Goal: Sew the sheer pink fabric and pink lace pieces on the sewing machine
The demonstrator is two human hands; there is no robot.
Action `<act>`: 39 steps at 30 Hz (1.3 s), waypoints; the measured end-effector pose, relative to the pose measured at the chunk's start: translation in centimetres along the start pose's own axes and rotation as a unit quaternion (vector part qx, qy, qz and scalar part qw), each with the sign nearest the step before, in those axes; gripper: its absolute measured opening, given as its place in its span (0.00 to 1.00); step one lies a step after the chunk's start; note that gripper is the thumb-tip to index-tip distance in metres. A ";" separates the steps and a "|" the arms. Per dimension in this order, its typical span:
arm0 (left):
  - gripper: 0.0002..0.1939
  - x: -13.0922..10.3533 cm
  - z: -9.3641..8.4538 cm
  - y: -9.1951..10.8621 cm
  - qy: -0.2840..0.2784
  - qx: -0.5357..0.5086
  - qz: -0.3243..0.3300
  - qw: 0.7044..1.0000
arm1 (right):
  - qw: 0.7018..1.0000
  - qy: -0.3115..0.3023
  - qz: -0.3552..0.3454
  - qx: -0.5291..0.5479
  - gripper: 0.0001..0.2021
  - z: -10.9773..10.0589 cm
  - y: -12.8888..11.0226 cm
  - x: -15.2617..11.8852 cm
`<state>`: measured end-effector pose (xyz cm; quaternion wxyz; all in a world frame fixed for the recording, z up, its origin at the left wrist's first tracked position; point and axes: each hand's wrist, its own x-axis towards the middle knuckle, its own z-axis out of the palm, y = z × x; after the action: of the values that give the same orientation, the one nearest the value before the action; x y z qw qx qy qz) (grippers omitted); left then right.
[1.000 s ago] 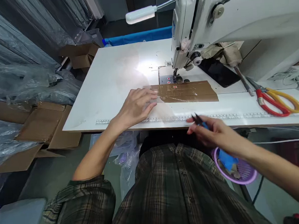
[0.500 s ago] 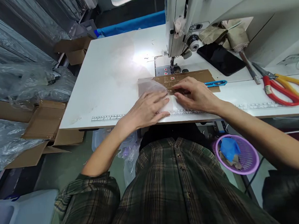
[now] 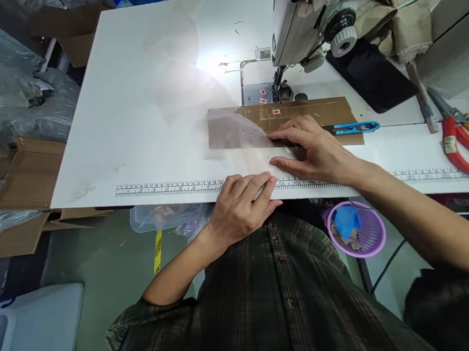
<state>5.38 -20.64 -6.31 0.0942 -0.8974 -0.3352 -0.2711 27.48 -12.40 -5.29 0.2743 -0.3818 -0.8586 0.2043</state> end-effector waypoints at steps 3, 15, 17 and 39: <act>0.19 -0.3 0.3 -0.3 0.019 -0.009 -0.003 1.000 | 1.000 0.006 0.002 0.008 0.20 0.1 -0.1 -0.1; 0.16 -0.6 1.1 0.0 0.056 -0.008 -0.010 0.998 | 1.000 0.020 -0.003 0.023 0.19 0.1 0.0 -0.1; 0.17 -0.6 1.1 0.1 0.060 -0.008 -0.011 0.998 | 1.000 0.019 0.003 0.021 0.19 0.1 0.0 -0.2; 0.13 -0.6 1.3 0.3 0.064 0.004 -0.026 0.998 | 1.000 0.022 0.011 -0.001 0.18 0.2 -0.3 -0.2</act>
<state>5.73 -20.76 -7.71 0.1121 -0.8690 -0.3523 -0.3288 27.34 -12.76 -5.37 0.2905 -0.3959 -0.8483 0.1979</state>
